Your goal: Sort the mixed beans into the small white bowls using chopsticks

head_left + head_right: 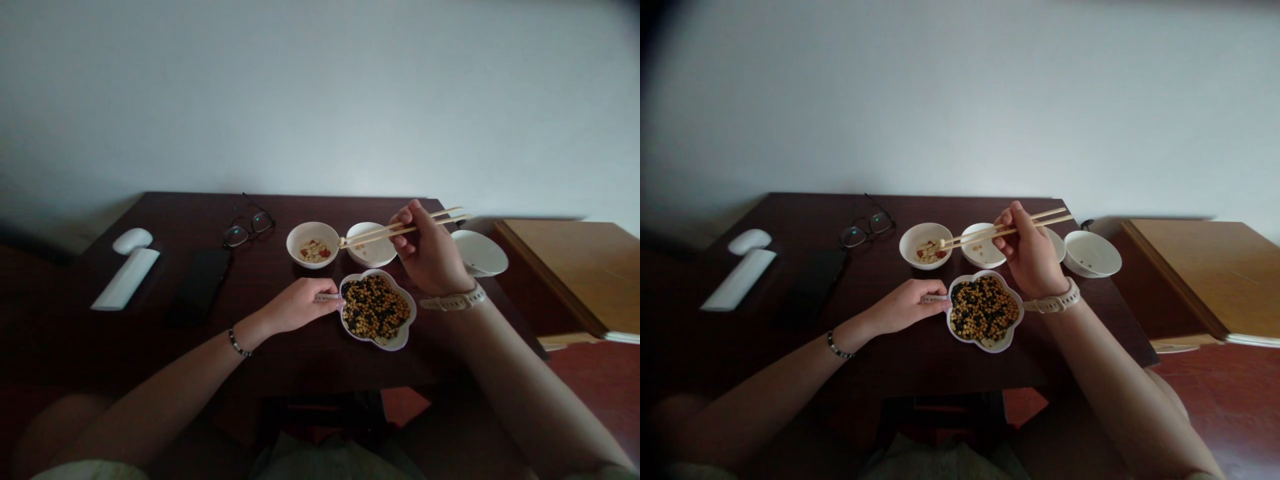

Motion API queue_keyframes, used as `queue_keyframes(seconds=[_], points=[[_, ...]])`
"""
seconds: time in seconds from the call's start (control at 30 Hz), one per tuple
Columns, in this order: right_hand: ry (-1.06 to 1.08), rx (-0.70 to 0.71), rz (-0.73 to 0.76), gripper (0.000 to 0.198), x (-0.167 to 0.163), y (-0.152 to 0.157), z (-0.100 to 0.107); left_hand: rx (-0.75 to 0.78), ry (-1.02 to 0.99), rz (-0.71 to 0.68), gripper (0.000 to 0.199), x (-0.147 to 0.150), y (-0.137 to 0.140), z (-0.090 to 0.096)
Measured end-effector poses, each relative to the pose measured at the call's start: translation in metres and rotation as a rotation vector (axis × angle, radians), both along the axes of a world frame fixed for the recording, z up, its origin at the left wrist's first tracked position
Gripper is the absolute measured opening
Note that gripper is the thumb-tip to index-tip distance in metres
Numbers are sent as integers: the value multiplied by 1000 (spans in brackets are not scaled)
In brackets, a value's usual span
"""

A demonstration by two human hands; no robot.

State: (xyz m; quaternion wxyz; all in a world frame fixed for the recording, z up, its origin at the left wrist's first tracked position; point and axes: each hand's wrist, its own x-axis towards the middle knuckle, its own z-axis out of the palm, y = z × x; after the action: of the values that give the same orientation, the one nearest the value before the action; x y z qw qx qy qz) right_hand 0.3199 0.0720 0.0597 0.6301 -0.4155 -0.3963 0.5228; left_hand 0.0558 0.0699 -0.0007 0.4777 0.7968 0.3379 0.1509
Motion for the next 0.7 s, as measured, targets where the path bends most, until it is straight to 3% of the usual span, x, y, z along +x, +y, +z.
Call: queue_keyframes(seconds=[0.17,0.37,0.53,0.7], points=[[-11,52,5,37,-21,-2,-2,-11,-1,-2,33,-1,0,1],[-45,46,-24,40,10,-26,-6,-5,-3,-6,33,-1,1,1],[-252,-140,137,46,38,-52,-15,-11,21,1,33,2,1,4],[-400,-199,328,50,45,-70,-17,-29,25,11,34,5,1,4]])
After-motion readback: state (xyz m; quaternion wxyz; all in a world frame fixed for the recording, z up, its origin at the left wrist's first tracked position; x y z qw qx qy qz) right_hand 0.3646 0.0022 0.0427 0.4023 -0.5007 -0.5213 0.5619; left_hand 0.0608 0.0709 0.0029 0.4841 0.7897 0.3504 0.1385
